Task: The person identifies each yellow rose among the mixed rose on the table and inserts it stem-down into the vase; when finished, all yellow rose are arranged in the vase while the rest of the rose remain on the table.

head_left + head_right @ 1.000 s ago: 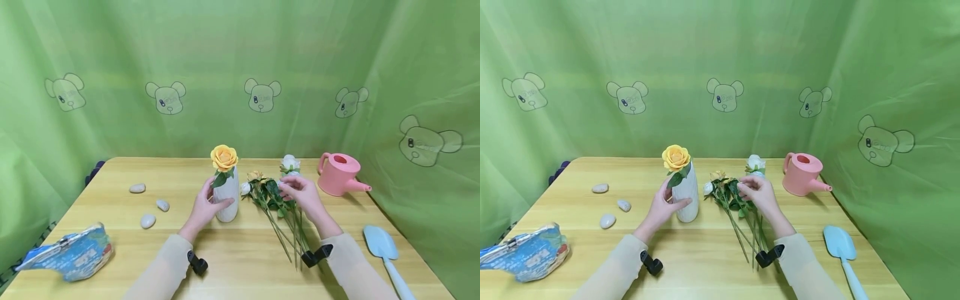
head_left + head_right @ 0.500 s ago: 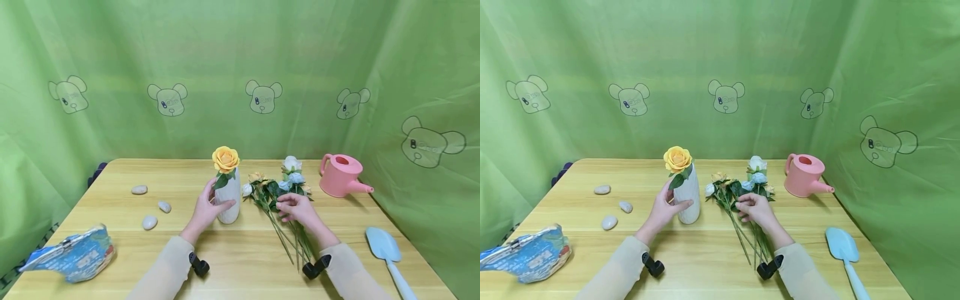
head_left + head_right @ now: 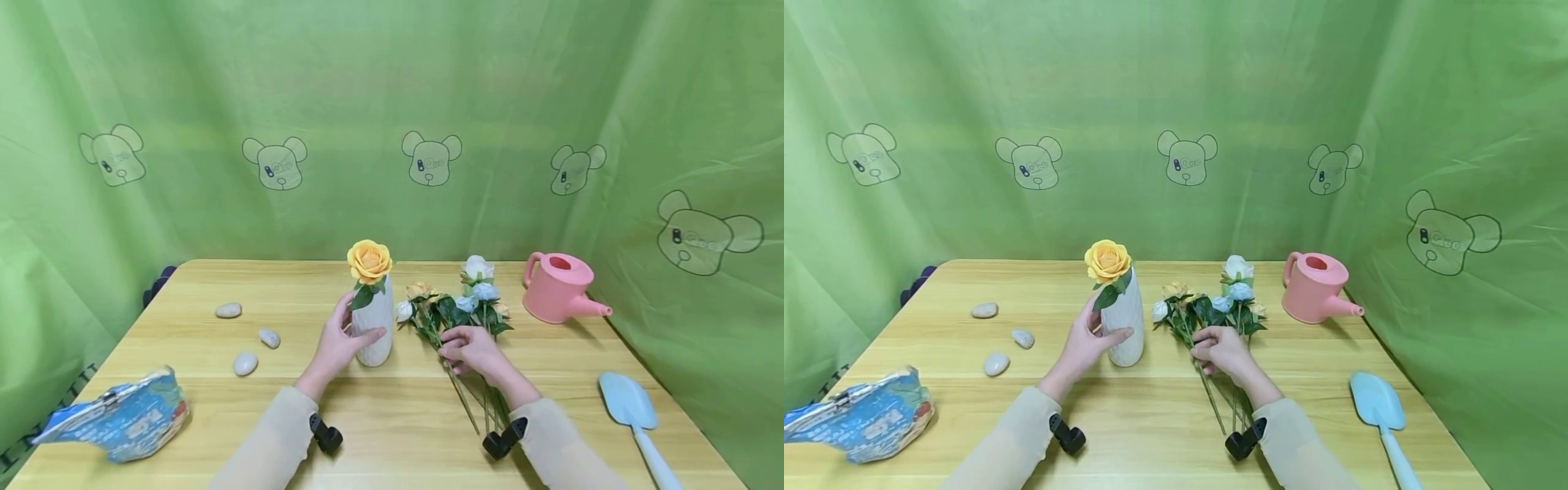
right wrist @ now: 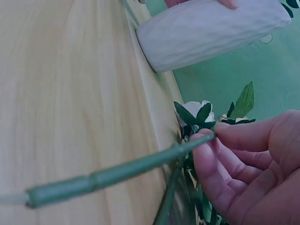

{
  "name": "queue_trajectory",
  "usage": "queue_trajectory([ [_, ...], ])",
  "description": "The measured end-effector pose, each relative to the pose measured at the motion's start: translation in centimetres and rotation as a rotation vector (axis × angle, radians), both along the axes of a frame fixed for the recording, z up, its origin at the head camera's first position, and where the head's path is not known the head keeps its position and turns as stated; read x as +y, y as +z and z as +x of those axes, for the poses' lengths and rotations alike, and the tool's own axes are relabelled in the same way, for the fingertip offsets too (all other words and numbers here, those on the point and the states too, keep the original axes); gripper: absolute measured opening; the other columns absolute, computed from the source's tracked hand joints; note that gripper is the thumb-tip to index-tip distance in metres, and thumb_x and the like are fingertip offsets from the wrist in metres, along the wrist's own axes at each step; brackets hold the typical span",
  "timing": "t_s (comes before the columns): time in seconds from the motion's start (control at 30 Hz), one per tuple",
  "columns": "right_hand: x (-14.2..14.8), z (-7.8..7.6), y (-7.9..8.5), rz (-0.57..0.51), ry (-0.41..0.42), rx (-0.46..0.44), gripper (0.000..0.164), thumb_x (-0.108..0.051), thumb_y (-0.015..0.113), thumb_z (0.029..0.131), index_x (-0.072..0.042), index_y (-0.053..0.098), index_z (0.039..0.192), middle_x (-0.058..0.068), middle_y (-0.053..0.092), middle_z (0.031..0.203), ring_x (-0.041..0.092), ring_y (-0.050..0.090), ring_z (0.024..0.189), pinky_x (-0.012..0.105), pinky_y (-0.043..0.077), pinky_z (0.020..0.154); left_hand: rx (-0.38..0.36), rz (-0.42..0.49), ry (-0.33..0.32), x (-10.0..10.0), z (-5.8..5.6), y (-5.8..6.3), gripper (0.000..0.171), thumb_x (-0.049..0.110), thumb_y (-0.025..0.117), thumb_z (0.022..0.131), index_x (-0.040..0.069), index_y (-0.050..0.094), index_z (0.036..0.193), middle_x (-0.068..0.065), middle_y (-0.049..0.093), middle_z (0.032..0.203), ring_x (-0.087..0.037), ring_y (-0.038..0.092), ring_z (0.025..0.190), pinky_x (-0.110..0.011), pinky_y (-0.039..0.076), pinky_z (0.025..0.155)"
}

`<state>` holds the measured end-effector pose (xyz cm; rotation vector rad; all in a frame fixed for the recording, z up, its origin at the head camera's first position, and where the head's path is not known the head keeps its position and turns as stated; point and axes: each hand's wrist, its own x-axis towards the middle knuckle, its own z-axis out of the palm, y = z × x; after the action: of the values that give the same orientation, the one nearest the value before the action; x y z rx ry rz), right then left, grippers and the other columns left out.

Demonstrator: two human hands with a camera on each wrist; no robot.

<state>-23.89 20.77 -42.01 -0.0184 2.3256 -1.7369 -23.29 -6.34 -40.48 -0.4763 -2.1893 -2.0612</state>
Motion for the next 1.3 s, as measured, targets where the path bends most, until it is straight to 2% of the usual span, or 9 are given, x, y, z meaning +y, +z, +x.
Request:
queue_trajectory([
  [0.23,-0.3,0.1,0.8,-0.028,-0.022,0.02,0.034,0.004,0.064,0.084,0.01,0.053,0.116,0.022,0.061,0.093,0.022,0.062,0.066,0.026,0.051,0.049,-0.003,-0.015,-0.002,0.1,-0.1,0.0,0.074,0.014,0.079,0.074,0.02,0.04,0.137,-0.007,0.051,0.131,-0.026,0.049,0.117,-0.045,0.039,0.098],
  [0.43,-0.3,0.1,1.8,-0.065,-0.039,0.068,0.038,0.002,0.065,0.083,0.01,0.052,0.118,0.014,0.06,0.09,0.022,0.062,0.069,0.03,0.054,0.054,0.003,-0.024,-0.001,0.0,-0.2,-0.2,0.073,0.015,0.079,0.075,0.02,0.04,0.137,-0.007,0.052,0.13,-0.025,0.049,0.116,-0.044,0.04,0.097],
  [0.57,-0.5,0.1,3.1,-0.086,-0.049,0.122,0.039,0.0,0.066,0.083,0.008,0.052,0.118,0.012,0.061,0.091,0.022,0.062,0.072,0.031,0.055,0.058,-0.003,-0.02,-0.011,0.0,-0.1,-0.4,0.073,0.015,0.079,0.075,0.019,0.04,0.137,-0.008,0.052,0.13,-0.025,0.049,0.116,-0.044,0.04,0.097],
  [0.73,-1.6,-0.2,5.5,-0.184,-0.055,0.21,0.04,0.002,0.066,0.083,0.008,0.049,0.12,0.012,0.061,0.094,0.02,0.064,0.073,0.032,0.056,0.062,-0.002,-0.022,-0.006,-0.2,0.0,-0.5,0.073,0.015,0.079,0.075,0.02,0.04,0.137,-0.008,0.052,0.13,-0.026,0.049,0.116,-0.045,0.04,0.098],
  [0.93,-3.8,-1.0,8.9,-0.326,-0.1,0.318,0.041,0.007,0.065,0.081,0.007,0.049,0.119,0.009,0.06,0.092,0.016,0.063,0.07,0.034,0.057,0.062,0.016,-0.026,-0.007,-0.4,-0.1,-0.4,0.073,0.015,0.078,0.075,0.02,0.04,0.137,-0.008,0.052,0.13,-0.027,0.049,0.116,-0.046,0.04,0.098],
  [1.3,-6.7,-1.8,14.7,-0.44,-0.186,0.536,0.039,0.009,0.066,0.079,0.003,0.053,0.115,0.014,0.061,0.093,0.019,0.063,0.071,0.036,0.057,0.061,0.009,-0.011,-0.011,0.0,-0.1,-0.3,0.072,0.013,0.078,0.075,0.02,0.041,0.137,-0.008,0.052,0.13,-0.027,0.048,0.117,-0.046,0.039,0.098],
])
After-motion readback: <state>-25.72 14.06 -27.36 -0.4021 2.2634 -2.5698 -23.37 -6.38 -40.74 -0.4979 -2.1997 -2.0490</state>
